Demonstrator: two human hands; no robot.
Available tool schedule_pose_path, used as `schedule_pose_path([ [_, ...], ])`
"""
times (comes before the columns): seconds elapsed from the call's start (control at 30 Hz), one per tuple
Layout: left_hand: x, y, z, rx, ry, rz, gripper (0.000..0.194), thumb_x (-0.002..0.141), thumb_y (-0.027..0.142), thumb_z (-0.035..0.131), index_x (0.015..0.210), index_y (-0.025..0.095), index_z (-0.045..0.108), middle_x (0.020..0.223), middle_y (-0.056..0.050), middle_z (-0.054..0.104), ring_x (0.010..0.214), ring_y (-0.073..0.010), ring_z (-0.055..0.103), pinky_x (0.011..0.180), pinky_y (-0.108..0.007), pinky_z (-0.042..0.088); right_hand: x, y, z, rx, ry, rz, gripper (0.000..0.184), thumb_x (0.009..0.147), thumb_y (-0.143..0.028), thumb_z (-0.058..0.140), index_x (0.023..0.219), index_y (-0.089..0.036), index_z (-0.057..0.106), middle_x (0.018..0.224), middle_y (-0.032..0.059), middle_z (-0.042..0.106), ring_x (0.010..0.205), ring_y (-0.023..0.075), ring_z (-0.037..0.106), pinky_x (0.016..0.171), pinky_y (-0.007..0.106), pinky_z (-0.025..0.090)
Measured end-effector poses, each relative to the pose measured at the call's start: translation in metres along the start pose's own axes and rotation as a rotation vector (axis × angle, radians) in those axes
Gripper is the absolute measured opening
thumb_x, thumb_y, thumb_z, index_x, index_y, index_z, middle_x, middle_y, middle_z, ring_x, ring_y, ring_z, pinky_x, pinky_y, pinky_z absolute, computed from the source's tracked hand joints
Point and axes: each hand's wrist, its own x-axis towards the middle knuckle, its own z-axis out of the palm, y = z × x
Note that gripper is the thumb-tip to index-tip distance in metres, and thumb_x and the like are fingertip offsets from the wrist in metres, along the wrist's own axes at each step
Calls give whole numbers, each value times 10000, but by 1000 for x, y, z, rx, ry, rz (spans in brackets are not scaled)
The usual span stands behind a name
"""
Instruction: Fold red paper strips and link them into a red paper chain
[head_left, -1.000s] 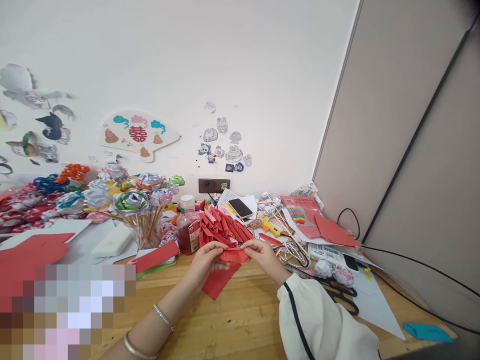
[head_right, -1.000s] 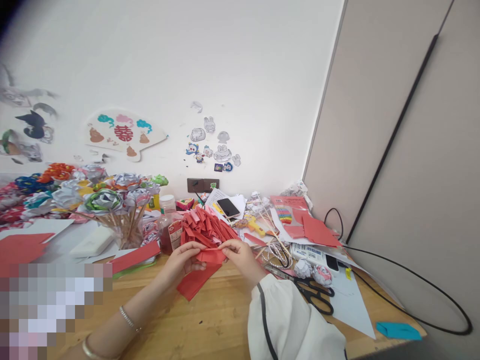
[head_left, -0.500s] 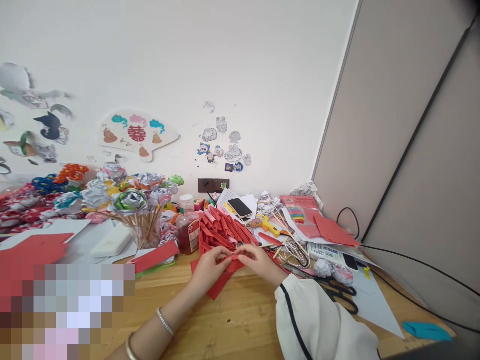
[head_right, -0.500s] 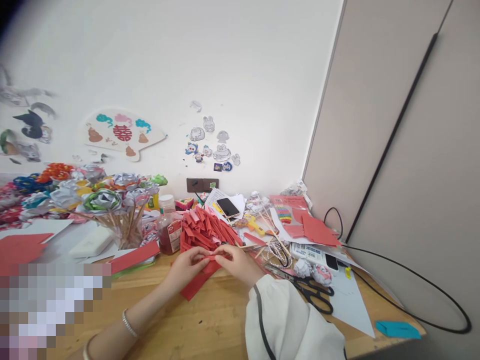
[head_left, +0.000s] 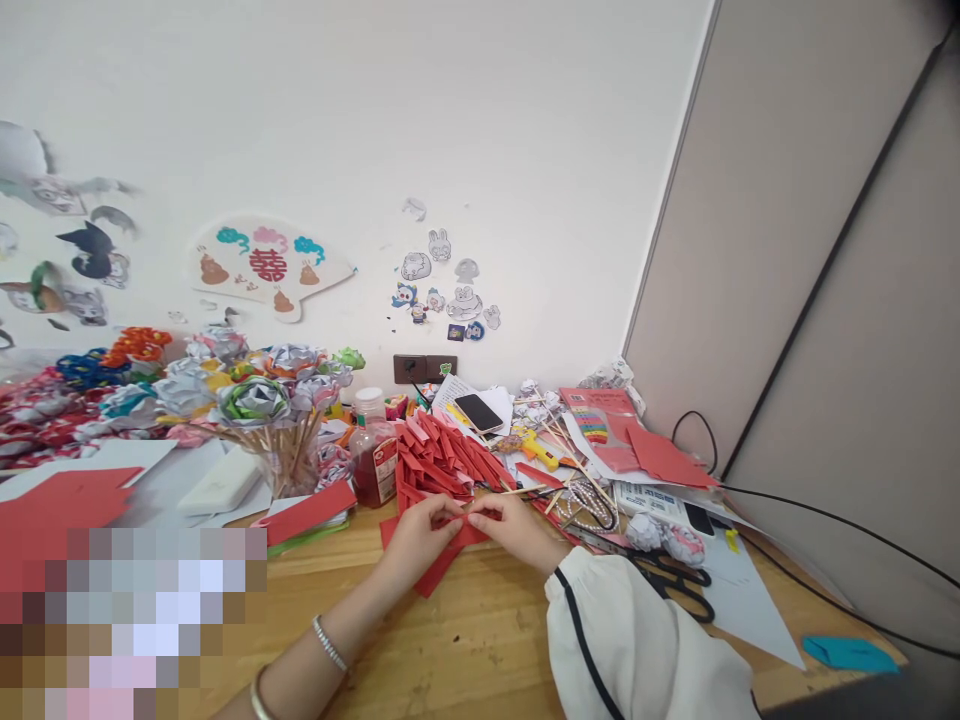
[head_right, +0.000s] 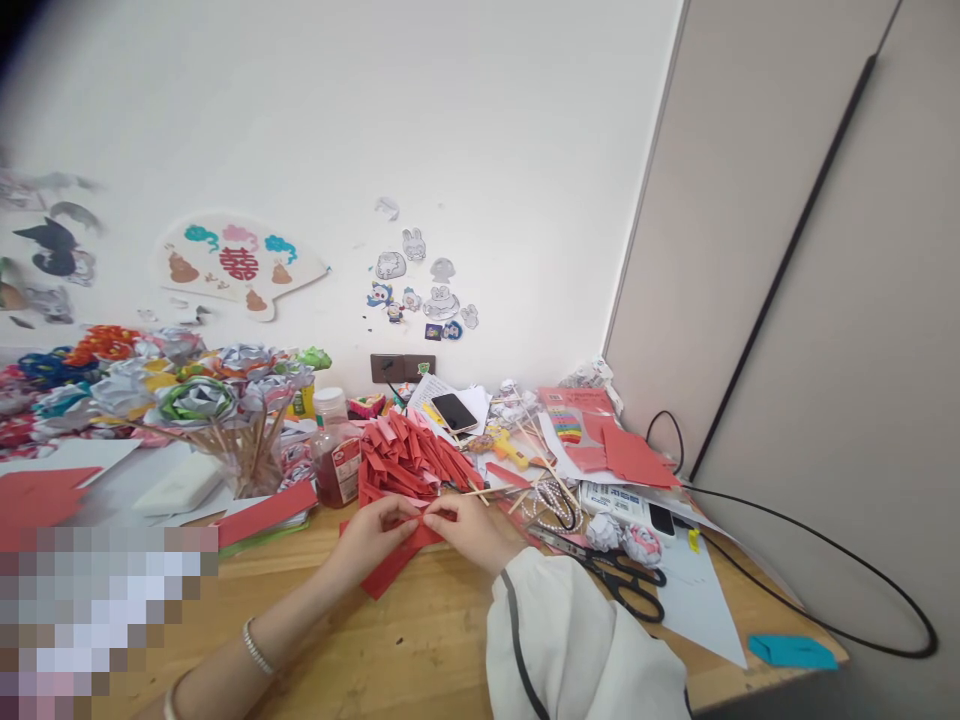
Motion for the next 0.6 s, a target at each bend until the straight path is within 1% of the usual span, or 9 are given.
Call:
schedule_pose_path([
  [0.1, 1, 2, 0, -33, 18, -40, 145, 594, 270, 584, 661, 141, 583, 660, -38, 630, 637, -163, 570, 598, -256, 442, 0, 0, 0, -6, 7, -5, 204, 737, -342, 514, 789, -187, 636, 766, 16, 624, 719, 159, 527, 647, 248, 385],
  [0.17, 1, 3, -1, -35, 3, -66, 142, 593, 275, 581, 631, 138, 577, 603, -21, 612, 582, -149, 554, 557, -245, 435, -1, 2, 0, -27, 6, -1, 197, 737, -341, 516, 765, -187, 636, 736, 11, 620, 701, 154, 521, 630, 240, 380],
  [0.3, 2, 1, -4, -11, -13, -53, 127, 600, 263, 579, 578, 140, 557, 549, 1, 580, 524, -124, 524, 508, -216, 406, 0, 5, -2, -82, -5, -8, 190, 745, -334, 506, 747, -190, 631, 692, 3, 606, 659, 141, 505, 596, 227, 366],
  [0.5, 2, 5, -7, -8, 27, -50, 140, 592, 283, 592, 567, 151, 549, 534, 8, 579, 513, -122, 525, 498, -208, 395, 4, -4, -14, -147, 12, -61, 230, 764, -332, 480, 676, -162, 607, 609, -9, 554, 577, 113, 468, 527, 205, 328],
  [0.6, 3, 8, -9, -17, 33, -61, 145, 579, 285, 598, 554, 152, 544, 527, 7, 584, 509, -123, 531, 491, -207, 395, 4, -6, -22, -137, -2, -58, 252, 769, -342, 471, 654, -153, 591, 584, -11, 536, 558, 108, 468, 514, 200, 329],
])
